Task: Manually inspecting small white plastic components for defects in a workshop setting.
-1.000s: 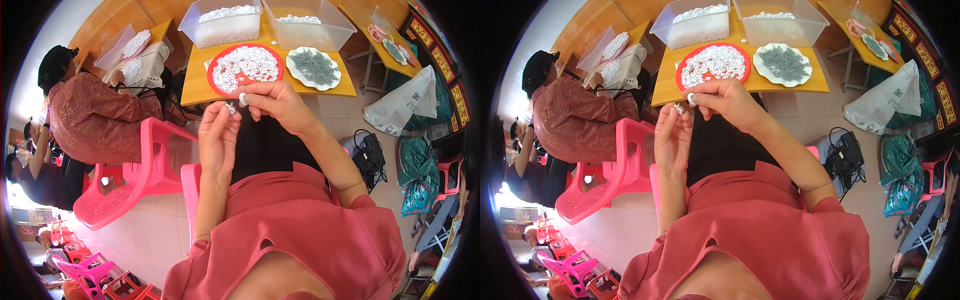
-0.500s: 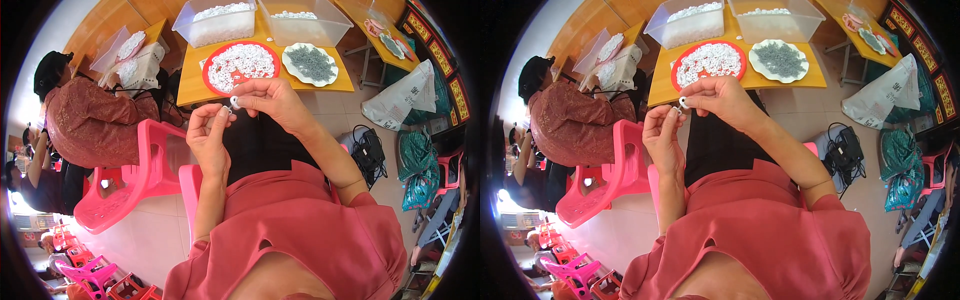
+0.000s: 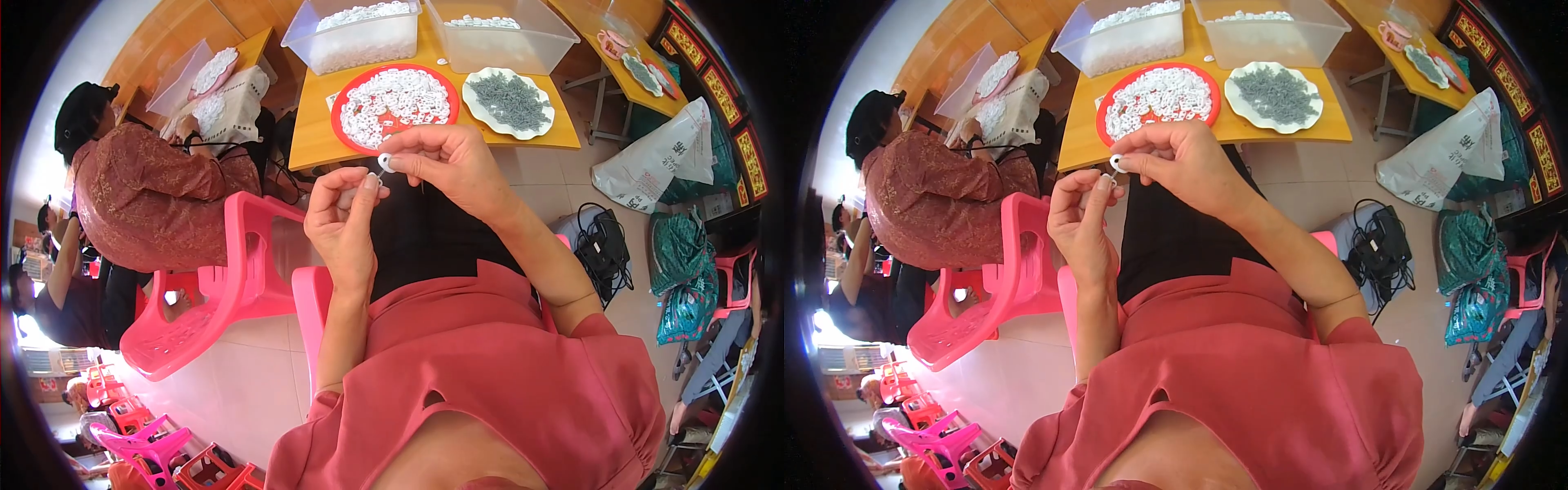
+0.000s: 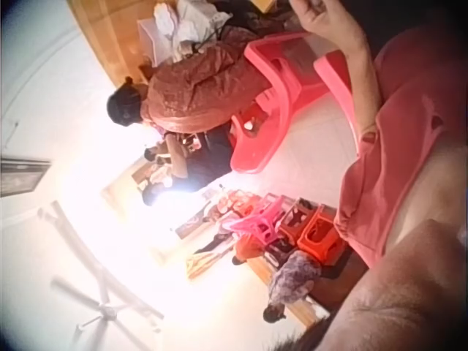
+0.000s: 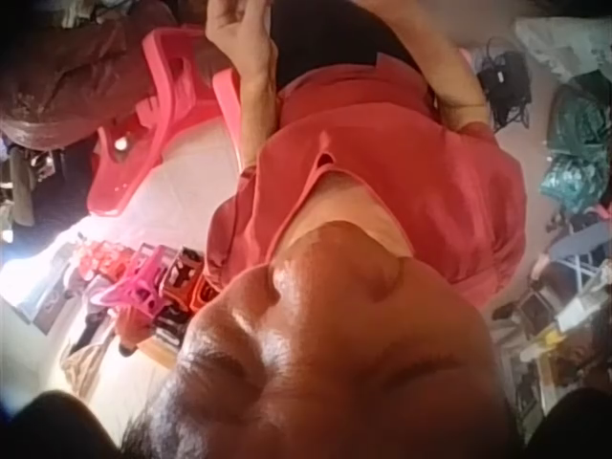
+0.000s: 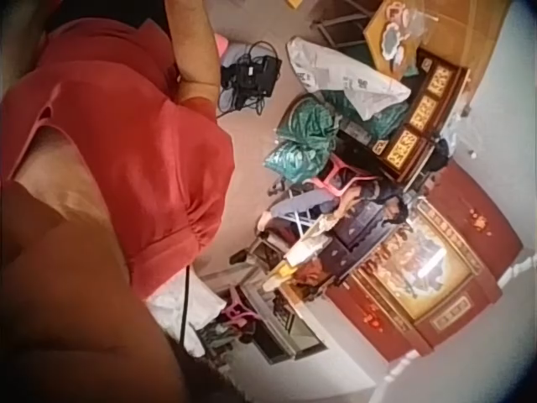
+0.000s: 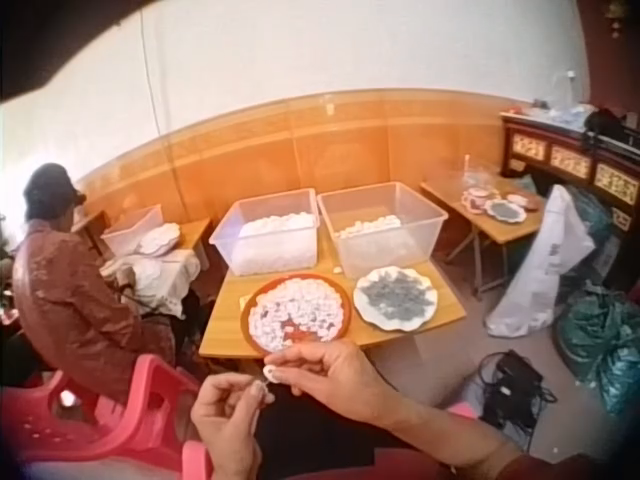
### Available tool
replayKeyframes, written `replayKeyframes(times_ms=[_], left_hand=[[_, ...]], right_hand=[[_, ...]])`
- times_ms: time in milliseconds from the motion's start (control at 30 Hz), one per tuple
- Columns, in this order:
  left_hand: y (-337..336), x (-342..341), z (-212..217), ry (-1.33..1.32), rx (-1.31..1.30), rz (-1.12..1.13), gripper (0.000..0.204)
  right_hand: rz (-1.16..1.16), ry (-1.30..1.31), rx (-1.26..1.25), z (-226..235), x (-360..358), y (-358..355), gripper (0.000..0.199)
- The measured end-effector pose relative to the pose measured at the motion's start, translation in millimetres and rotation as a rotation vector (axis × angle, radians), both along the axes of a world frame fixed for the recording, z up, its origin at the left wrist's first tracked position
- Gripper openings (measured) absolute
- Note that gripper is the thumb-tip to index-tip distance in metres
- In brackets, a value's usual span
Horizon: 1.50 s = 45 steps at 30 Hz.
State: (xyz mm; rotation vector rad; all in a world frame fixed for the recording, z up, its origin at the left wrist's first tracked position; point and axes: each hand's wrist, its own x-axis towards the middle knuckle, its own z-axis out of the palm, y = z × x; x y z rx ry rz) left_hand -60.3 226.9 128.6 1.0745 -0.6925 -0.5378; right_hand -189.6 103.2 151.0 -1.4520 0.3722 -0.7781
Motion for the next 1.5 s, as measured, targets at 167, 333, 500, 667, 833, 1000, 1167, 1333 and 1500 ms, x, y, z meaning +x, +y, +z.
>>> replayKeyframes(times_ms=[167,333,500,667,833,1000,1167,1333,1500], left_hand=[[-0.9,0.4,-0.9,0.018,-0.004,-0.024,0.015],[-1.9,2.4,-2.0,0.047,0.001,-0.033,0.016],[-3.0,2.1,-1.2,0.057,-0.011,-0.037,0.016],[-5.1,-0.6,-2.3,0.022,-0.022,-0.017,0.014],[-13.3,-9.2,-10.3,-0.002,-0.078,0.029,0.014],[-16.7,-11.3,-15.0,-0.003,-0.108,0.054,0.017],[-18.8,-1.4,-16.9,0.006,-0.016,-0.002,0.012],[-18.1,-0.5,-15.4,0.038,-0.007,-0.021,0.012],[-18.4,-1.8,-12.2,0.083,-0.023,-0.066,0.016]], right_hand=[[0.008,0.018,-0.013,-2.5,0.0,-2.7,0.018],[0.049,0.010,0.026,-3.2,0.3,-6.1,0.019],[0.077,0.006,0.093,-4.3,0.9,-8.1,0.020],[0.044,0.010,0.027,-2.3,1.3,-5.8,0.019],[0.018,-0.014,-0.015,-4.2,4.2,0.7,0.018],[0.024,-0.030,-0.017,-4.1,2.0,-3.4,0.020],[0.011,-0.005,-0.070,-7.2,2.0,-5.0,0.020],[0.001,-0.018,-0.061,-8.2,3.7,-5.6,0.019],[0.007,-0.025,-0.036,-7.7,2.8,-10.8,0.019]])
